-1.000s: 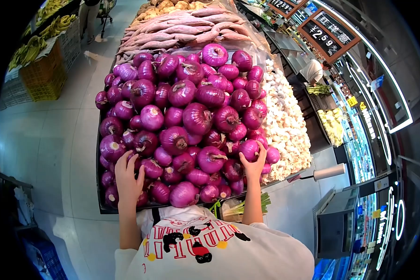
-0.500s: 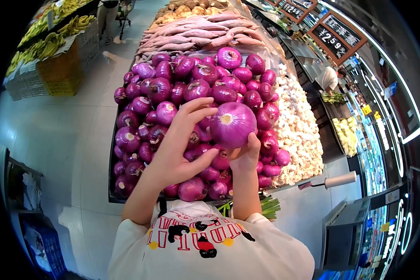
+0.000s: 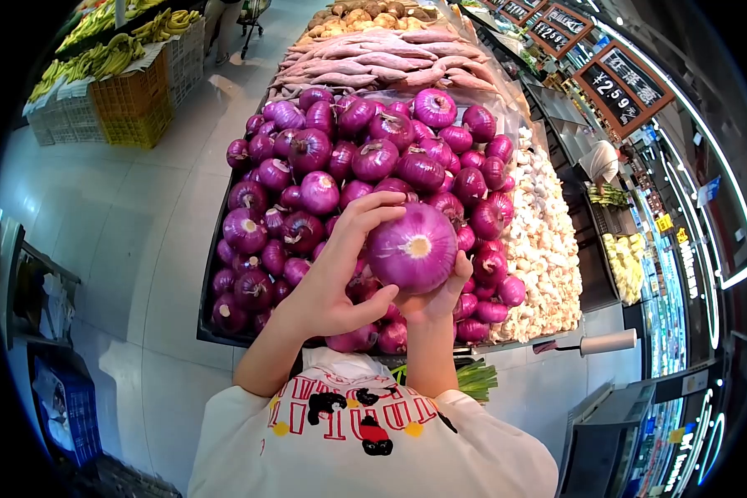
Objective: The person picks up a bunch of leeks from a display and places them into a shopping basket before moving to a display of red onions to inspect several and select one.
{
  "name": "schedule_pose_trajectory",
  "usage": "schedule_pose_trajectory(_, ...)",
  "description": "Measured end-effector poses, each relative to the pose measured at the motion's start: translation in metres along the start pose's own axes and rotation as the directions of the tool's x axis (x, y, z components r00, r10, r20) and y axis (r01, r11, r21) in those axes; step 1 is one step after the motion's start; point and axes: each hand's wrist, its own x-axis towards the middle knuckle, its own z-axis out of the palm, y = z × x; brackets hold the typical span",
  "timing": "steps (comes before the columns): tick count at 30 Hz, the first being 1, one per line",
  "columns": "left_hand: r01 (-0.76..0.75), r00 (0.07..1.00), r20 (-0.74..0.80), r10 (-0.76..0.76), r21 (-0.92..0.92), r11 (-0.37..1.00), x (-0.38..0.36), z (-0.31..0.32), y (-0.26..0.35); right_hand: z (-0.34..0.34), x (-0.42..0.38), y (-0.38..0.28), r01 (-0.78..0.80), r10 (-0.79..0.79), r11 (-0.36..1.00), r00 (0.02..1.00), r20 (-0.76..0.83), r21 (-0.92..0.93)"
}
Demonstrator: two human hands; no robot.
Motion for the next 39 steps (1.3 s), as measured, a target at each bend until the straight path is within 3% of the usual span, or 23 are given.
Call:
schedule_pose_trajectory(7,-0.053,0.997,0.053,0.047,0.110,0.993,-0.003,-0.001,0.003,0.002,-0.009,-0.001,0.005,-0.008,0.997,0.999,-0.031,-0.072)
schedule_pose_trajectory(11,-0.074,0.997,0.027,0.072,0.105,0.992,-0.001,0.000,0.007,0.008,-0.012,-0.005,-0.022,0.021,0.999,1.000,-0.019,-0.037)
schedule_pose_trajectory(14,-0.044,0.998,0.041,0.043,0.017,0.999,-0.003,0.001,0.006,0.023,-0.022,-0.010,-0.087,0.075,0.992,0.989,-0.130,-0.089)
schedule_pose_trajectory(20,-0.064,0.997,0.047,0.066,-0.039,0.997,-0.004,0.006,-0.005,0.019,-0.024,-0.014,-0.167,0.171,0.985,0.977,-0.128,0.048)
schedule_pose_trajectory(22,-0.044,0.998,0.036,0.046,-0.050,0.998,-0.005,0.008,-0.008,0.020,-0.024,-0.015,-0.154,0.159,0.979,0.987,-0.032,0.135)
schedule_pose_trajectory(26,-0.030,0.998,0.052,0.035,-0.094,0.995,-0.004,0.006,-0.010,0.019,-0.024,-0.015,-0.154,0.160,0.979,0.986,-0.040,0.131)
schedule_pose_trajectory(33,-0.020,0.998,0.056,0.027,-0.122,0.992,-0.005,0.007,-0.013,0.022,-0.022,-0.013,-0.130,0.133,0.991,0.989,-0.070,0.042)
schedule_pose_trajectory(39,-0.039,0.997,0.072,0.042,-0.041,0.998,-0.004,0.001,-0.020,0.020,-0.020,-0.013,-0.119,0.112,0.991,0.988,-0.110,-0.056)
